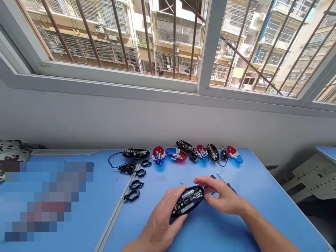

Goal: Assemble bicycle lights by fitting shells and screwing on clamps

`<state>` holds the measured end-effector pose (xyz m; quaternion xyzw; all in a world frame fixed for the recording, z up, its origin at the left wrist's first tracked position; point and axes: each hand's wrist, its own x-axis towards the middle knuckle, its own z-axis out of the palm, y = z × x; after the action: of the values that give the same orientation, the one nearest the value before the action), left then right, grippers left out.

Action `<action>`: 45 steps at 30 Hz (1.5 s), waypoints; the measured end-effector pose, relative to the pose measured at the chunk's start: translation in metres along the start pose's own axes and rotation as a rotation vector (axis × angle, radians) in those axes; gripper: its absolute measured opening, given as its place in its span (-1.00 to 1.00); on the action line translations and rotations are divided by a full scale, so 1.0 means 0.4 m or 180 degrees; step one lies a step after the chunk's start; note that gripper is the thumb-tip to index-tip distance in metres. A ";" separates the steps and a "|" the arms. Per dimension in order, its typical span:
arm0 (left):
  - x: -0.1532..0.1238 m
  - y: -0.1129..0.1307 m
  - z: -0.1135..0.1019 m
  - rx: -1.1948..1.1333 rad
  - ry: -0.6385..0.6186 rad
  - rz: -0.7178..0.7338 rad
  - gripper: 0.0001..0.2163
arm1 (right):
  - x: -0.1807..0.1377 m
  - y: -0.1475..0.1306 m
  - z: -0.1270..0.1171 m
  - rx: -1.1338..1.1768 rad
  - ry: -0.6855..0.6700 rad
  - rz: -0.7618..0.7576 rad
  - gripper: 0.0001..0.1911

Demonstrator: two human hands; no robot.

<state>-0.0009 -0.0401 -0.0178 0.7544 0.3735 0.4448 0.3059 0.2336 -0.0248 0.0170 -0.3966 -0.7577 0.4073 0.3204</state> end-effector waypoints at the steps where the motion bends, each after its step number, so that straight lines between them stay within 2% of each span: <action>1: 0.002 0.003 -0.002 -0.0024 -0.0017 -0.0079 -0.46 | 0.000 -0.001 0.003 0.0225 -0.0089 0.0085 -0.41; 4: 0.006 0.007 -0.006 -0.0218 -0.0014 -0.0419 -0.44 | 0.004 0.004 0.016 0.0998 -0.0271 0.0287 -0.41; 7: 0.010 0.014 -0.007 -0.0634 -0.0035 -0.0881 -0.46 | 0.013 0.015 0.031 0.1691 -0.0183 0.0394 -0.43; 9: 0.014 0.016 -0.007 -0.0928 -0.0019 -0.1078 -0.50 | 0.017 0.021 0.039 0.1905 -0.0092 0.0449 -0.43; 12: 0.018 0.014 -0.008 -0.1132 0.0018 -0.1079 -0.54 | 0.018 0.022 0.044 0.1828 0.0003 0.0404 -0.42; 17: 0.022 0.020 -0.019 -0.0942 -0.0029 -0.0973 -0.54 | 0.010 0.011 0.042 0.1154 0.0197 0.0293 -0.43; 20: 0.029 0.038 -0.028 -0.0922 -0.0113 -0.1107 -0.55 | 0.009 0.003 0.038 0.0888 0.0295 0.0196 -0.43; 25: 0.039 0.050 -0.034 -0.1232 -0.0260 -0.1366 -0.60 | 0.012 -0.007 0.033 0.0719 0.0452 -0.0135 -0.55; 28: 0.043 0.051 -0.035 -0.1404 -0.0278 -0.1457 -0.60 | 0.013 -0.002 0.037 0.0858 0.0513 -0.0094 -0.58; 33: 0.047 0.056 -0.036 -0.1574 -0.0351 -0.1651 -0.63 | 0.019 0.005 0.050 0.1699 0.0595 0.0209 -0.59; 39: 0.038 0.043 -0.027 -0.1520 -0.0207 -0.1485 -0.59 | 0.029 -0.025 0.056 0.2098 0.0718 0.0752 -0.66; 45: 0.033 0.042 -0.031 -0.0410 0.0014 -0.0723 -0.58 | 0.031 -0.038 0.054 0.2534 0.0692 0.1027 -0.67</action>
<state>-0.0030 -0.0364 0.0066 0.6850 0.4279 0.4320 0.4013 0.2050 -0.0275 0.0223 -0.3959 -0.4321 0.6682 0.4584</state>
